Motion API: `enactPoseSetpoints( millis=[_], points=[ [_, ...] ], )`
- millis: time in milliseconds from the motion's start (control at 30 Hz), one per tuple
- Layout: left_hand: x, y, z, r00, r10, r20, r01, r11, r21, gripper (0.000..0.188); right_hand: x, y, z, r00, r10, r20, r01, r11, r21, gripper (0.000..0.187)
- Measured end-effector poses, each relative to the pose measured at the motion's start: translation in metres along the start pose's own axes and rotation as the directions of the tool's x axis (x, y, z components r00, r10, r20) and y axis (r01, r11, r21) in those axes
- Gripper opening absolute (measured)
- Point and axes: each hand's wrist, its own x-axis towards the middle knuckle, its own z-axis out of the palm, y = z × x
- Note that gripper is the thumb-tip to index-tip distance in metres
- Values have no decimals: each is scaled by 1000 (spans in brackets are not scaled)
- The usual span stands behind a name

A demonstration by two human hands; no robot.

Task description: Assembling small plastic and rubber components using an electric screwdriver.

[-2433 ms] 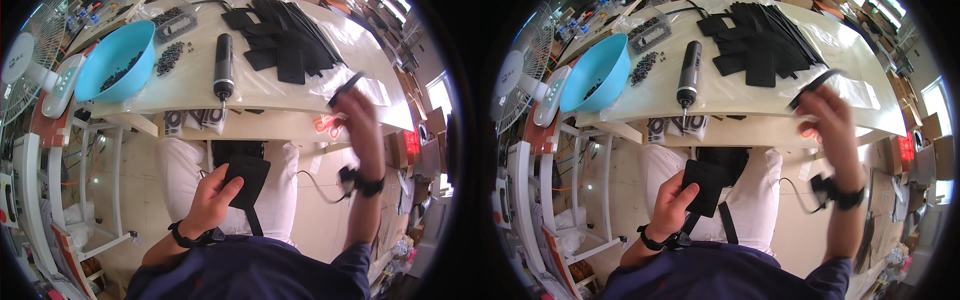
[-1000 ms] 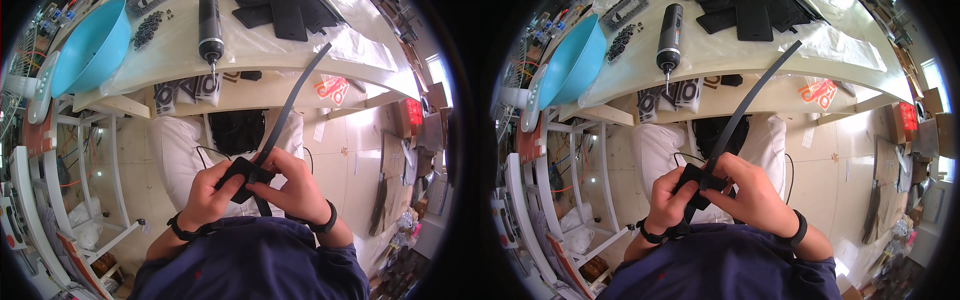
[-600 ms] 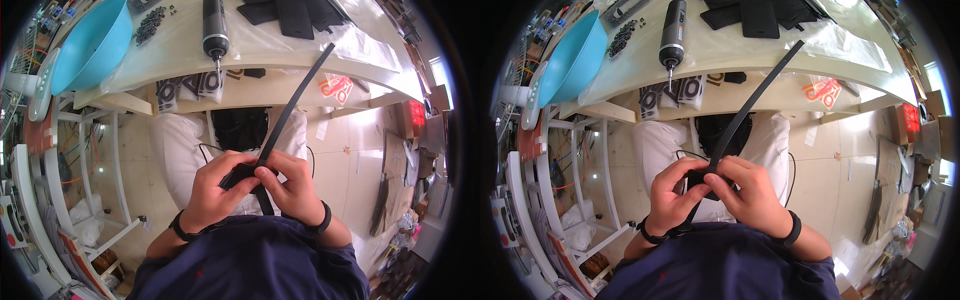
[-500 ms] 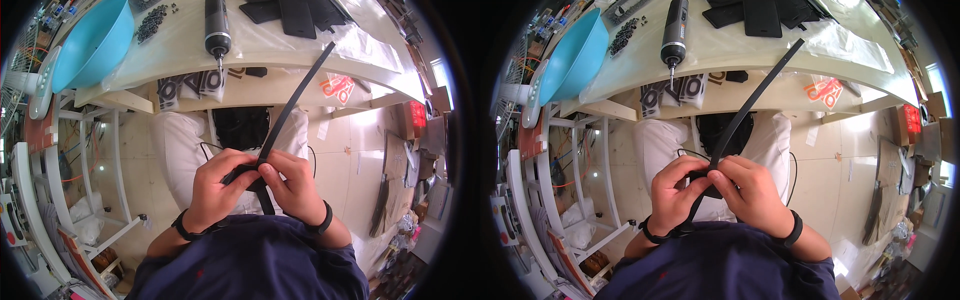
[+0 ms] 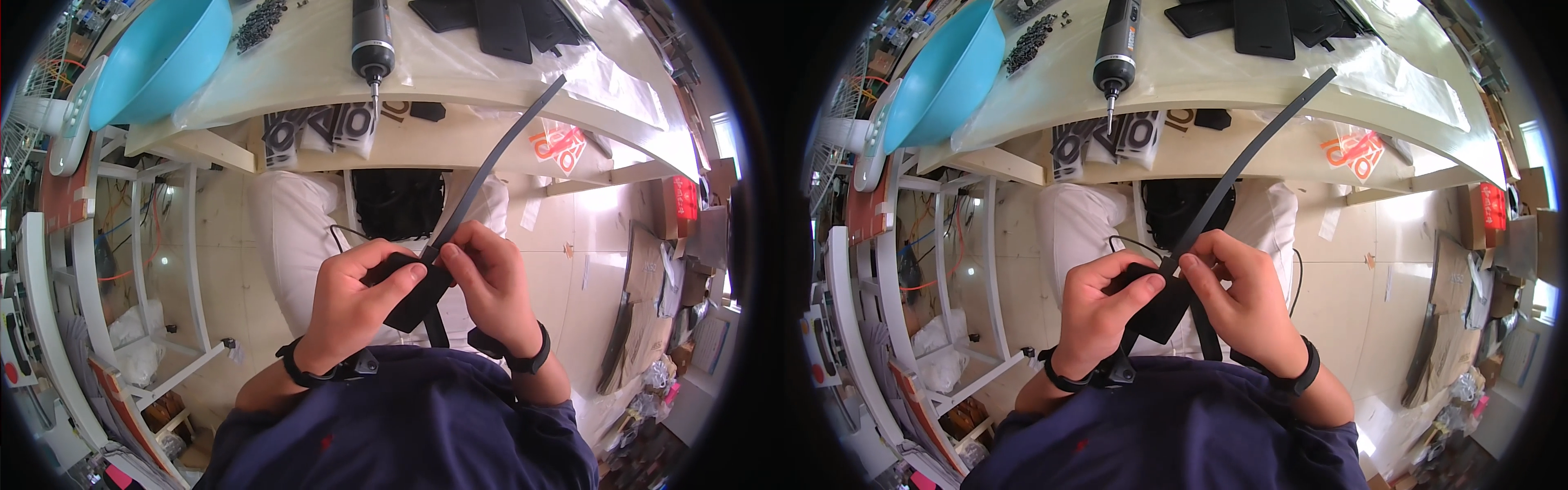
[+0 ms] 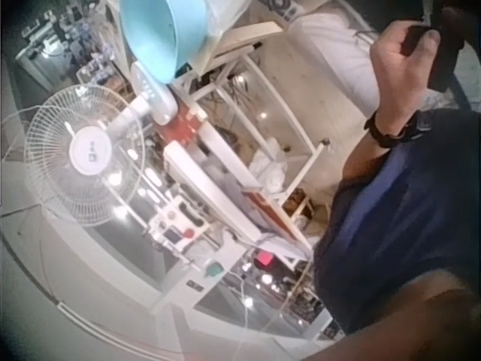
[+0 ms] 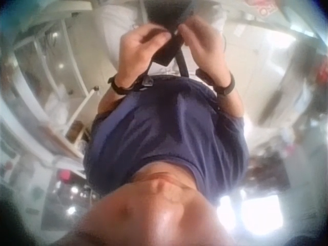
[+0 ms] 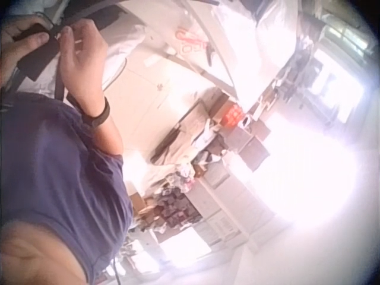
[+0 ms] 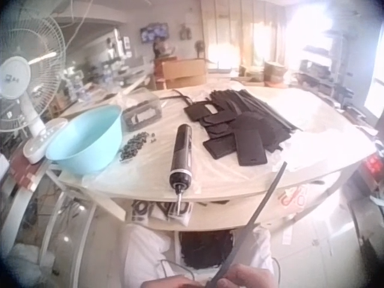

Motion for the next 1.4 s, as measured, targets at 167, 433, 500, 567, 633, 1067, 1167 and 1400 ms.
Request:
enactPoseSetpoints(
  millis=[167, 433, 500, 567, 633, 1067, 1167, 1400],
  points=[
    [-1, -4, -1, 1000, 18, 8, -18, 1000, 10, 15, -2, 1, 2, 998, 55, 10, -55, 996, 72, 14],
    [-2, -4, -1, 999, 33, -5, -33, 999, 39, 16, -1, -4, 4, 996, 81, 32, -83, 991, 104, 14],
    [-2, -1, -2, 999, 35, -1, -35, 998, 54, 16, -1, -4, 4, 995, 93, 26, -96, 988, 124, 14],
    [-2, 1, -2, 1000, 1, 21, -2, 999, 52, 14, 1, -3, 3, 996, 82, 43, -88, 983, 160, 14],
    [0, 0, -2, 1000, 11, 13, -12, 998, 59, 14, 4, -6, 2, 998, 55, 42, -59, 995, 80, 15],
    [-3, -12, -21, 975, 222, 5, -222, 973, 69, 11, 16, -35, 11, 987, -142, 77, 159, 944, -288, 13],
    [-6, -15, -43, 986, 166, -34, -168, 985, -45, 10, 45, -78, 12, 932, -331, 146, 359, 799, -483, 11],
    [-15, -10, -64, 977, 179, -118, -178, 984, 23, 13, 200, -142, 24, 760, -519, 390, 604, 346, -718, 20]
  ],
)
